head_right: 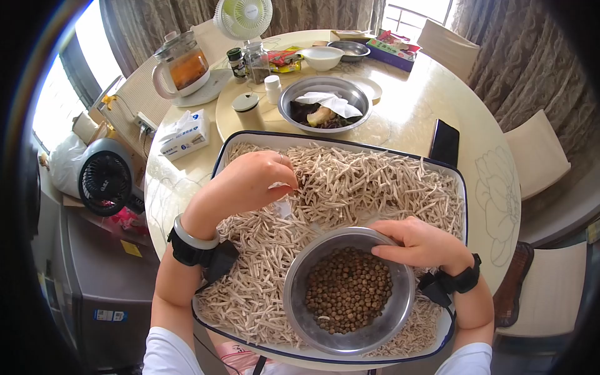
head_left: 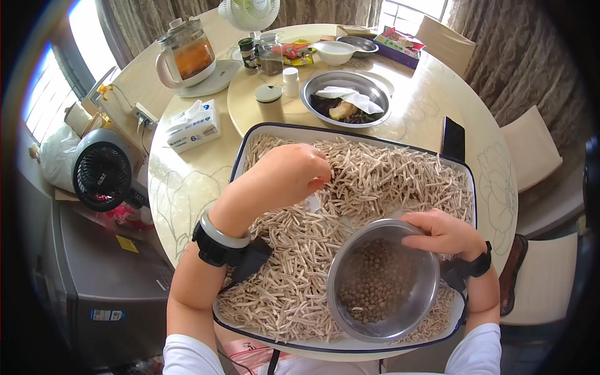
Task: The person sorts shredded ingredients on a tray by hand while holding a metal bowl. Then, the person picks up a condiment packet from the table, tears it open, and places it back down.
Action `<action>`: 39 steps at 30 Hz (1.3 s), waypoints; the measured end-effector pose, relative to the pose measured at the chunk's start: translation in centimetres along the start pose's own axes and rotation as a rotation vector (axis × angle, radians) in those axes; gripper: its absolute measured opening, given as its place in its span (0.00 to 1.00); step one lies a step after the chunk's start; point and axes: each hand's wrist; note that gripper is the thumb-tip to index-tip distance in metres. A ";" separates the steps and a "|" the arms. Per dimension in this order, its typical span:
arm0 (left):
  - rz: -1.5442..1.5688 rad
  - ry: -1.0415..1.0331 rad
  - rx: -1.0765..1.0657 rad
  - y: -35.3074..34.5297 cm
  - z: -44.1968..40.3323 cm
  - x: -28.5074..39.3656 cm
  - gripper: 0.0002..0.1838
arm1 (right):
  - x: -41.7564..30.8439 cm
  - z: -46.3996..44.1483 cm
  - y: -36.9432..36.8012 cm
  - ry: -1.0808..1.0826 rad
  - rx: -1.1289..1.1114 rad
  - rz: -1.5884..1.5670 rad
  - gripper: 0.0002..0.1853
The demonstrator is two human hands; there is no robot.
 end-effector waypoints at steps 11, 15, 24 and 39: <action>-0.018 -0.019 0.021 -0.8 -0.4 -0.9 0.04 | -0.3 0.1 0.3 -0.089 -0.022 0.013 0.15; 0.011 0.005 0.000 -0.7 -0.3 -1.0 0.04 | 0.9 0.0 -0.1 0.052 0.007 0.044 0.20; 0.134 0.052 -0.021 -0.5 0.1 -2.0 0.08 | 0.4 0.0 0.0 -0.024 0.000 0.026 0.17; -0.022 0.081 -0.023 -0.8 0.1 -2.0 0.06 | 0.7 -0.1 -0.1 0.066 0.009 0.035 0.20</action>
Point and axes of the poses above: each hand's wrist, its own z-axis away from the middle knuckle, its own y-axis out of the back of the hand, x = y × z, and after that the axes turned 3 degrees about y, right-handed
